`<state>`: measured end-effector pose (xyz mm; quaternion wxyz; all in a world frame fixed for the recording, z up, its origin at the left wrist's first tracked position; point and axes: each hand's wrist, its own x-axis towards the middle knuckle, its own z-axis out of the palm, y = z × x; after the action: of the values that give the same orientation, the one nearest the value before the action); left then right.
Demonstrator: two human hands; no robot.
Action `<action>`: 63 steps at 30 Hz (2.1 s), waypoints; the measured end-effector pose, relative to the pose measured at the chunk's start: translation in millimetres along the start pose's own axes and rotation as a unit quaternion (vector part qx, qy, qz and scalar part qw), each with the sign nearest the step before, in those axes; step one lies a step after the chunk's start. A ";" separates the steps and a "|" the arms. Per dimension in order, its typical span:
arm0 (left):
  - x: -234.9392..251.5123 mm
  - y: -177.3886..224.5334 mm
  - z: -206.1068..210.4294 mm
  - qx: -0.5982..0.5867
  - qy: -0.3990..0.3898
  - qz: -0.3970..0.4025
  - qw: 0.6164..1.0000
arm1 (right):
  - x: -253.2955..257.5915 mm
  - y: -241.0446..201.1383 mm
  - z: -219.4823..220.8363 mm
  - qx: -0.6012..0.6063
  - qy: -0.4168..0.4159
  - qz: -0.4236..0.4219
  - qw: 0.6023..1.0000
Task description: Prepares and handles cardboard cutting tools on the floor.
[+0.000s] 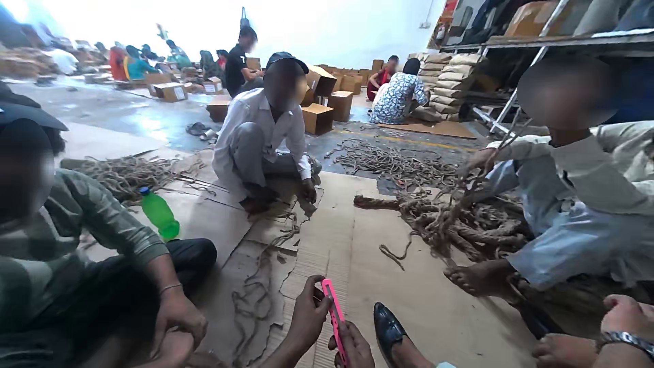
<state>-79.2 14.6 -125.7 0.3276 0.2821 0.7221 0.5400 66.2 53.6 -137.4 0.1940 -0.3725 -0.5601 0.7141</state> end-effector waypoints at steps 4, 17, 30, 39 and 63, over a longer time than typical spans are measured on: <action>-1.2 -0.6 0.0 0.001 -0.007 0.000 1.000 | -2.0 0.1 0.9 0.005 0.007 0.004 1.000; -2.3 4.2 -1.7 0.001 -0.021 0.003 1.000 | -1.0 -1.3 -1.0 -0.002 -0.006 0.014 1.000; -2.5 2.3 -0.8 0.000 -0.019 0.013 1.000 | -4.3 -0.6 -2.7 -0.001 0.007 -0.003 1.000; -6.1 5.2 -3.4 0.003 -0.013 0.013 1.000 | -7.1 -2.7 -0.6 0.005 0.001 -0.002 1.000; -5.5 4.0 -4.6 0.010 -0.010 0.015 1.000 | -6.8 -1.0 3.6 0.023 0.013 -0.004 1.000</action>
<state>-79.1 8.7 -120.0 0.3234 0.3014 0.7200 0.5349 67.8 46.8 -134.0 0.2129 -0.3747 -0.5423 0.7213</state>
